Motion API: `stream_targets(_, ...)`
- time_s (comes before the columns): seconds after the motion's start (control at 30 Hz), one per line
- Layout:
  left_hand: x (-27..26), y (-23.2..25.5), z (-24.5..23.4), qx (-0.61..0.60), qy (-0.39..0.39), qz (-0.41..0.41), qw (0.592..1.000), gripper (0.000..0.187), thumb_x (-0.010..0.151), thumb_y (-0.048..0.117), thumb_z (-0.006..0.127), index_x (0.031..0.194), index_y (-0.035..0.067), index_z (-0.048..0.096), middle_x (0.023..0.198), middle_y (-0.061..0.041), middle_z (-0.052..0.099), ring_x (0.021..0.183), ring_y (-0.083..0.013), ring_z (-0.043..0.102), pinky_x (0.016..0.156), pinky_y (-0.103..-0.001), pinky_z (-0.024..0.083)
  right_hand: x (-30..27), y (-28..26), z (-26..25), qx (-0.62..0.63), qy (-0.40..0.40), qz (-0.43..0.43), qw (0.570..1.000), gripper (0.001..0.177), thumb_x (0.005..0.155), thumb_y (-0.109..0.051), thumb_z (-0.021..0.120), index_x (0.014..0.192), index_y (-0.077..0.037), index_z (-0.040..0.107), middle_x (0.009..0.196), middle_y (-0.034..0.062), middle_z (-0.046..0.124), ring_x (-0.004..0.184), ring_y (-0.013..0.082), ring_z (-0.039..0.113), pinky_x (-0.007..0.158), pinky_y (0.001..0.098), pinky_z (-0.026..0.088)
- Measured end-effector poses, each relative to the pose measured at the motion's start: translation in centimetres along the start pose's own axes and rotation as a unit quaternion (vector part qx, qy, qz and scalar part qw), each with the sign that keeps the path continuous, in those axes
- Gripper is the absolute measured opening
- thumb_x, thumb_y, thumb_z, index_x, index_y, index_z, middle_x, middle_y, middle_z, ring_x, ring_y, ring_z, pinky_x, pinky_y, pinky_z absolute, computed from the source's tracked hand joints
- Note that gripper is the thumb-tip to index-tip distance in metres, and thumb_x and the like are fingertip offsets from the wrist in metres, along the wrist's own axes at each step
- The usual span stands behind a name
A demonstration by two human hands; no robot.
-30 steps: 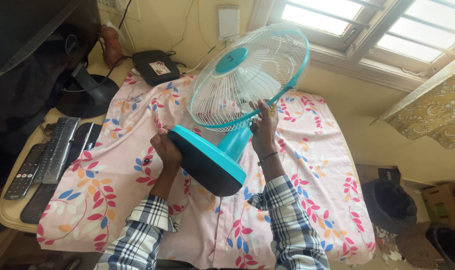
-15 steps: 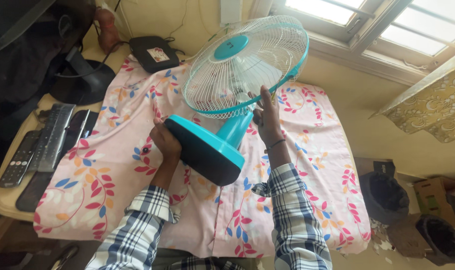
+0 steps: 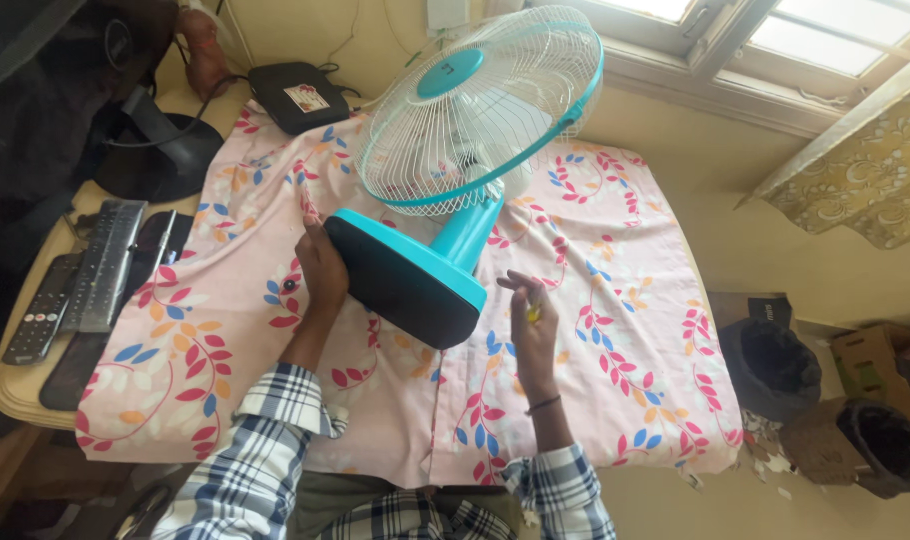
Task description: The person assembles a small LG table fan by attaching the front grille to the fan head using a yellow screwdriver. They tighten the screw at the bottom of the grille, then rotate the fan to access and tighten a second screw at the rear of the fan head.
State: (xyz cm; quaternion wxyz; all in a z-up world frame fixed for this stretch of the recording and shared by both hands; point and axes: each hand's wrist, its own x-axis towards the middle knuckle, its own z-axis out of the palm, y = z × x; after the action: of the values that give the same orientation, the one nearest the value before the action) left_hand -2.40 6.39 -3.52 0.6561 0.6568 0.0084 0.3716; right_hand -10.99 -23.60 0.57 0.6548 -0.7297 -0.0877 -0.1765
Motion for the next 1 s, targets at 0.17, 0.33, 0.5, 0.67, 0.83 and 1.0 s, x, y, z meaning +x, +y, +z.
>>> stream_targets(0.17,0.5,2.2,0.9,0.104,-0.003,0.05,0.993,0.066,0.116,0.05,0.028,0.09,-0.002,0.06,0.071,-0.014,0.058,0.068,-0.0271,0.058,0.066,-0.041,0.045,-2.5,0.4,0.7,-0.012,-0.052,-0.132,0.99,0.061,0.102,-0.029,0.069,0.152,-0.001,0.048,0.14,0.0145,0.064,0.128,0.0178,0.06,0.103,0.0313,0.051)
stream_targets(0.33,1.3,6.9,1.9,0.186,-0.05,0.131,0.973,0.058,0.113,0.047,0.03,0.098,0.006,0.068,0.072,-0.018,0.064,0.071,-0.0379,0.068,0.067,-0.047,0.048,-2.7,0.2,1.4,0.008,-0.026,-0.005,1.0,0.059,0.093,-0.023,0.076,0.144,-0.003,0.053,0.11,0.0083,0.07,0.099,0.0122,0.067,0.085,0.0276,0.056)
stream_targets(0.5,0.9,10.5,2.6,0.21,-0.076,0.17,0.96,0.052,0.115,0.046,0.034,0.098,0.008,0.065,0.078,-0.019,0.066,0.076,-0.043,0.067,0.067,-0.051,0.048,-2.3,-0.7,0.3,0.007,-0.031,-0.027,0.999,0.055,0.096,-0.022,0.074,0.144,-0.003,0.055,0.111,0.0066,0.07,0.098,0.0104,0.065,0.084,0.0273,0.055)
stream_targets(0.67,0.5,13.6,5.2,0.263,-0.091,0.21,0.937,0.049,0.11,0.052,0.043,0.097,0.011,0.067,0.08,-0.015,0.071,0.074,-0.0433,0.068,0.062,-0.053,0.049,-1.3,-1.8,-1.5,-0.042,-0.021,-0.063,0.997,0.057,0.091,-0.021,0.078,0.139,-0.001,0.056,0.113,0.0071,0.07,0.102,0.0123,0.065,0.088,0.0293,0.056)
stream_targets(0.83,1.7,17.5,9.2,0.324,-0.154,0.225,0.906,0.05,0.102,0.058,0.05,0.101,0.013,0.07,0.075,-0.015,0.073,0.069,-0.0416,0.07,0.058,-0.054,0.053,-0.9,-2.1,-2.6,0.002,0.018,-0.065,0.998,0.047,0.1,-0.028,0.073,0.135,-0.002,0.056,0.098,0.0022,0.063,0.084,0.0079,0.058,0.072,0.0241,0.048)
stream_targets(1.0,2.8,20.6,11.9,0.369,-0.246,0.234,0.865,0.053,0.101,0.062,0.054,0.105,0.012,0.071,0.077,-0.016,0.073,0.075,-0.0377,0.073,0.062,-0.051,0.056,-1.6,-1.3,-1.8,0.117,0.072,0.042,0.99,0.037,0.1,-0.037,0.066,0.117,-0.007,0.052,0.072,-0.0068,0.049,0.051,-0.0005,0.039,0.041,0.0192,0.028)
